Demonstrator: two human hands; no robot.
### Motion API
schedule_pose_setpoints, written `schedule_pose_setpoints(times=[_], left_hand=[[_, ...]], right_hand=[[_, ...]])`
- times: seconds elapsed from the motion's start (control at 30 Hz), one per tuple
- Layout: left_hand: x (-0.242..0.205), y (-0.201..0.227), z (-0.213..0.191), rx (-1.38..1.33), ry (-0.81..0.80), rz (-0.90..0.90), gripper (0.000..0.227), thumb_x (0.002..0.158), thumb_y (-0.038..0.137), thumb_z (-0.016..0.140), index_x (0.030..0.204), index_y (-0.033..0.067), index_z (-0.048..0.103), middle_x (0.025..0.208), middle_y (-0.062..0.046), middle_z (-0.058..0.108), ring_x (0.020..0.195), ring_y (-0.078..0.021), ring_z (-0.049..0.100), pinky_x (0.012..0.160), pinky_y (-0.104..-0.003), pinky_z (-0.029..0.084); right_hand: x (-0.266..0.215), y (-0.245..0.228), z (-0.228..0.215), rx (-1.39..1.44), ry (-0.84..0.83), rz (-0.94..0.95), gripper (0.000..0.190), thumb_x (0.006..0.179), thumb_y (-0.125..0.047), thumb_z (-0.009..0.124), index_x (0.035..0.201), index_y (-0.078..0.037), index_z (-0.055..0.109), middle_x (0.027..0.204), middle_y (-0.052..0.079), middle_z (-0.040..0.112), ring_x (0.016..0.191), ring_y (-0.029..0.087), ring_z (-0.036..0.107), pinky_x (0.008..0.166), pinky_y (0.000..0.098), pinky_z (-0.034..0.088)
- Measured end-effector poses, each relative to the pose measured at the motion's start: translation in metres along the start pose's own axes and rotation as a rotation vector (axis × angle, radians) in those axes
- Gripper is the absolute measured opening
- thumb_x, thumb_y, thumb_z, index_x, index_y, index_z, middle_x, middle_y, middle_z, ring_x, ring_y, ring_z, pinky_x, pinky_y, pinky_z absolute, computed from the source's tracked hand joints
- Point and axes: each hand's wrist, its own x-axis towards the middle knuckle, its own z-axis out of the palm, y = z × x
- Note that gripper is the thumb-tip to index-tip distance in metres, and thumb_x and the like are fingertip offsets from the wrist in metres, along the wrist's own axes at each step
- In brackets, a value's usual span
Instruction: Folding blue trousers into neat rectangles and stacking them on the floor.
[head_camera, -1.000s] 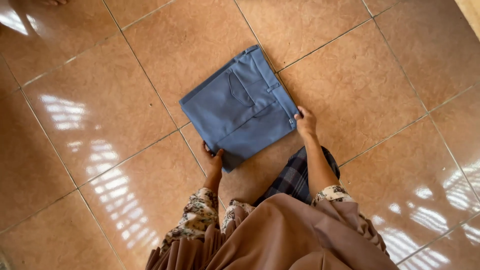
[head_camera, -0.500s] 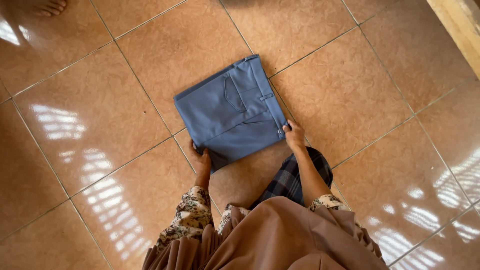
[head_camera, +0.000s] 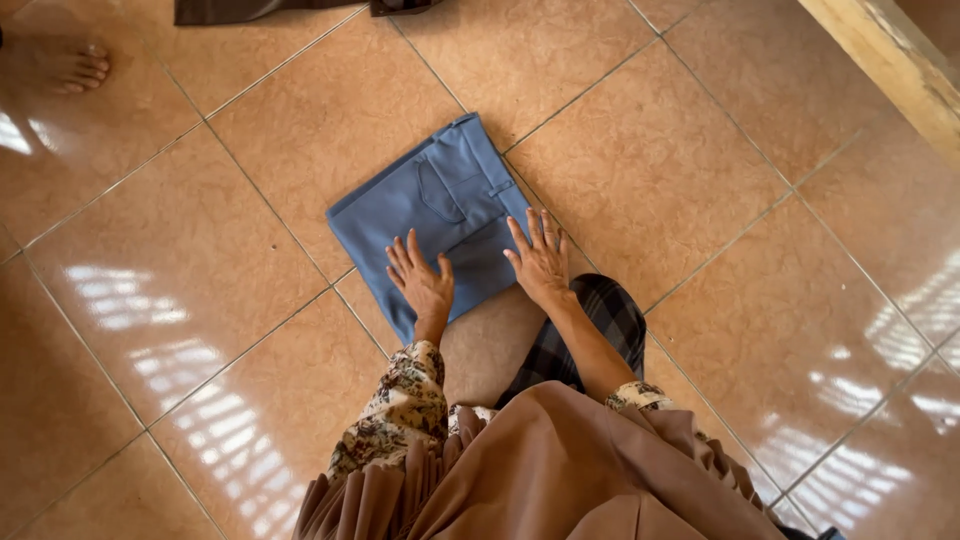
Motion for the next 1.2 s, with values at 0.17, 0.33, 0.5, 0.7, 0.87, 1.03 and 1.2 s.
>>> schedule_pose_setpoints(times=[0.17, 0.33, 0.5, 0.7, 0.87, 1.03, 1.2], left_hand=[[-0.016, 0.060, 0.035, -0.031, -0.109, 0.149, 0.077, 0.087, 0.032, 0.063, 0.157, 0.0206, 0.035, 0.159, -0.020, 0.035, 0.152, -0.0438, 0.023, 0.120, -0.062, 0.019], [-0.058, 0.142, 0.084, -0.097, -0.260, 0.346, 0.076, 0.087, 0.032, 0.065, 0.157, 0.0242, 0.035, 0.160, -0.018, 0.035, 0.154, -0.0428, 0.021, 0.121, -0.063, 0.016], [-0.103, 0.186, 0.108, -0.123, -0.366, 0.506, 0.076, 0.086, 0.035, 0.064, 0.156, 0.0236, 0.036, 0.162, -0.015, 0.033, 0.155, -0.0405, 0.020, 0.122, -0.062, 0.015], [-0.142, 0.228, 0.093, -0.116, -0.286, 0.618, 0.050, 0.099, 0.026, 0.054, 0.145, 0.0087, 0.051, 0.150, -0.017, 0.050, 0.151, -0.0330, 0.028, 0.126, -0.047, 0.013], [-0.206, 0.250, 0.157, -0.187, -0.482, 0.872, 0.069, 0.089, 0.033, 0.064, 0.153, 0.0203, 0.041, 0.157, -0.017, 0.037, 0.150, -0.0440, 0.026, 0.120, -0.064, 0.020], [-0.294, 0.285, 0.170, -0.222, -0.619, 1.139, 0.069, 0.086, 0.031, 0.066, 0.150, 0.0171, 0.046, 0.154, -0.019, 0.040, 0.148, -0.0458, 0.031, 0.118, -0.065, 0.024], [-0.393, 0.313, 0.185, -0.313, -0.702, 1.430, 0.065, 0.083, 0.031, 0.067, 0.145, 0.0184, 0.053, 0.148, -0.021, 0.048, 0.143, -0.0471, 0.039, 0.114, -0.065, 0.028]], right_hand=[[-0.020, 0.055, -0.017, -0.041, 0.039, 0.120, 0.062, 0.107, -0.050, 0.042, 0.163, -0.031, 0.025, 0.166, 0.014, 0.025, 0.154, 0.035, 0.017, 0.116, 0.0592, 0.020], [-0.080, 0.128, -0.026, -0.051, 0.233, 0.306, 0.063, 0.105, -0.047, 0.050, 0.162, -0.028, 0.030, 0.161, 0.016, 0.032, 0.150, 0.037, 0.023, 0.113, 0.0603, 0.021], [-0.140, 0.176, -0.021, -0.144, 0.398, 0.443, 0.064, 0.104, -0.050, 0.053, 0.160, -0.025, 0.036, 0.158, 0.015, 0.037, 0.146, 0.037, 0.030, 0.109, 0.0599, 0.025], [-0.184, 0.199, -0.026, -0.125, 0.386, 0.597, 0.064, 0.099, -0.048, 0.060, 0.156, -0.026, 0.043, 0.156, 0.014, 0.041, 0.145, 0.036, 0.036, 0.109, 0.0594, 0.028], [-0.270, 0.232, -0.041, -0.164, 0.413, 0.835, 0.065, 0.099, -0.048, 0.061, 0.157, -0.026, 0.042, 0.154, 0.015, 0.044, 0.145, 0.036, 0.038, 0.109, 0.0585, 0.031], [-0.372, 0.243, -0.061, -0.116, 0.302, 1.199, 0.064, 0.102, -0.053, 0.054, 0.158, -0.029, 0.037, 0.158, 0.013, 0.042, 0.149, 0.032, 0.034, 0.114, 0.0576, 0.028], [-0.481, 0.235, -0.064, -0.130, 0.365, 1.478, 0.063, 0.102, -0.053, 0.054, 0.157, -0.028, 0.039, 0.156, 0.015, 0.046, 0.147, 0.035, 0.037, 0.112, 0.0577, 0.030]])
